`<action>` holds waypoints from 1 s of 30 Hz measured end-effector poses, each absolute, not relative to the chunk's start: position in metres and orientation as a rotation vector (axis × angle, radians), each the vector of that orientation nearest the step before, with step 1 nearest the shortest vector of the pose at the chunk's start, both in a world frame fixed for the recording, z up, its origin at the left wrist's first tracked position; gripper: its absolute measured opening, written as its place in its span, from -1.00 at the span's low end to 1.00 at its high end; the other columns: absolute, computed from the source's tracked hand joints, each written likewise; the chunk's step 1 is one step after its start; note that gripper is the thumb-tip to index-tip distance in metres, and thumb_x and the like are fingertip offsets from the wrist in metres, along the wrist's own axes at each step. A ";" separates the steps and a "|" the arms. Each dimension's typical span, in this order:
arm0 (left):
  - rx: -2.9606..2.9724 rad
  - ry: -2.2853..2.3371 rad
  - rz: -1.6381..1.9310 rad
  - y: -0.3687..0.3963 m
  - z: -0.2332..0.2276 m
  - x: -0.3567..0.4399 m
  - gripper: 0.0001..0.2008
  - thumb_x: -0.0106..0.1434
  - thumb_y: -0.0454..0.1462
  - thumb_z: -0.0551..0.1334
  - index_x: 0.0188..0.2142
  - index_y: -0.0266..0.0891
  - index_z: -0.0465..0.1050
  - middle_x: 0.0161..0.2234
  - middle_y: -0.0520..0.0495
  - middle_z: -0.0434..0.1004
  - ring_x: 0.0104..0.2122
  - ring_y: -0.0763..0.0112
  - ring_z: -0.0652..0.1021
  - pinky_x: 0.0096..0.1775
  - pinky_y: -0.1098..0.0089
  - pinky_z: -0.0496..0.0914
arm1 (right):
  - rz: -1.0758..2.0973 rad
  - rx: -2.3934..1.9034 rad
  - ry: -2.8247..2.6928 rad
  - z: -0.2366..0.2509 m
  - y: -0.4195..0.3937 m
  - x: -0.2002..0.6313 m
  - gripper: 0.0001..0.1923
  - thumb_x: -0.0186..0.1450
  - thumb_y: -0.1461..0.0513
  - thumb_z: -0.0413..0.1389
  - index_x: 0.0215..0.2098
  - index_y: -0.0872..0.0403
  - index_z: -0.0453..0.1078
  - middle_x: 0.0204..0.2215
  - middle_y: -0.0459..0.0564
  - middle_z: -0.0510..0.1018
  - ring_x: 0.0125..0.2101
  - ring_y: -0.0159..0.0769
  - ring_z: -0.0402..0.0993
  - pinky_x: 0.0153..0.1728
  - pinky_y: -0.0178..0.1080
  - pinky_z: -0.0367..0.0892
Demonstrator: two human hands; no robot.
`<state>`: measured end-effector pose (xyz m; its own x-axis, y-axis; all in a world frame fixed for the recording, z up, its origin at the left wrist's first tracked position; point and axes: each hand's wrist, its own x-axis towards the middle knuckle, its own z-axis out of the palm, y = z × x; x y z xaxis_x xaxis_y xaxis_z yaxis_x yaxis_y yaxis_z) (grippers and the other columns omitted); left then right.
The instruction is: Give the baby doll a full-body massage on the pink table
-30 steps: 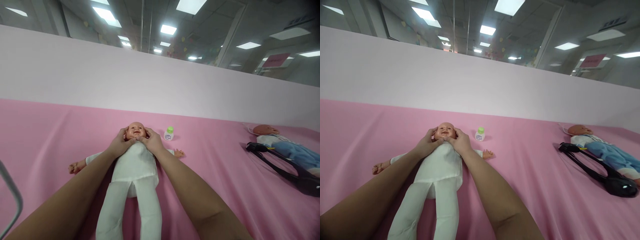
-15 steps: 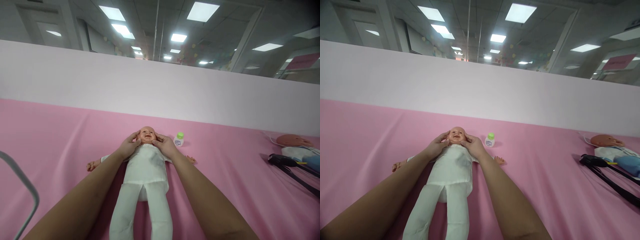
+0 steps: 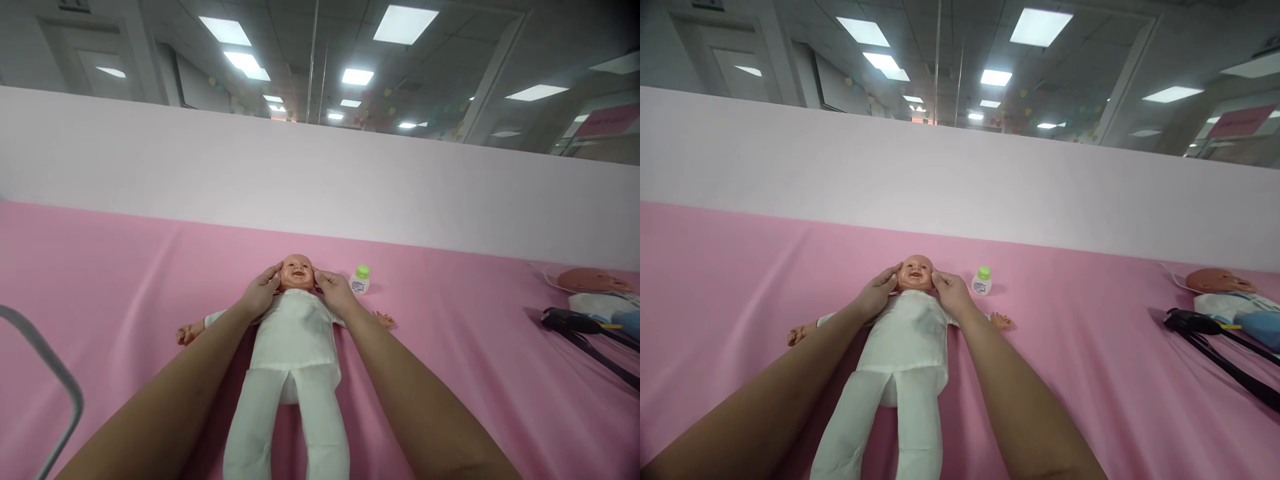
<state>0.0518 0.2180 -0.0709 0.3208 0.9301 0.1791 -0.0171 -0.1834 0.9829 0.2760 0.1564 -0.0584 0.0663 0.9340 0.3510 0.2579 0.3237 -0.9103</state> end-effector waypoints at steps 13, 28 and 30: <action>1.675 1.010 1.059 0.216 -0.065 0.046 -0.36 0.41 0.05 0.17 0.37 -0.16 0.33 0.32 -0.17 0.42 0.27 0.11 0.45 0.27 0.18 0.29 | 0.590 -1.279 -1.476 -0.056 0.154 0.275 -0.50 0.39 -0.11 0.03 -0.05 0.04 0.61 -0.14 0.01 0.69 -0.04 -0.09 0.55 0.06 -0.09 0.38; 2.058 1.306 1.064 0.161 -0.006 0.050 -0.54 0.37 -0.01 0.14 0.11 -0.14 0.57 0.10 -0.17 0.64 0.08 0.02 0.60 0.08 0.14 0.43 | 0.545 -1.438 -1.623 -0.025 0.121 0.282 -0.55 0.35 0.03 0.15 0.13 0.01 0.54 0.12 0.04 0.62 0.13 -0.09 0.55 0.18 -0.06 0.38; 2.033 1.239 1.185 0.148 0.009 0.064 -0.60 0.35 -0.03 0.17 0.03 -0.13 0.59 0.04 -0.15 0.66 0.02 0.05 0.62 0.03 0.17 0.46 | 0.514 -1.463 -1.614 -0.020 0.110 0.292 -0.56 0.35 0.06 0.14 0.14 0.03 0.53 0.13 0.06 0.61 0.14 -0.10 0.53 0.19 -0.07 0.37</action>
<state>0.0641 0.1477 0.0086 0.2158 0.8783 0.4266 0.4651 -0.4766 0.7460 0.2919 0.1101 -0.0200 0.0723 0.9434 0.3236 0.5828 0.2233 -0.7813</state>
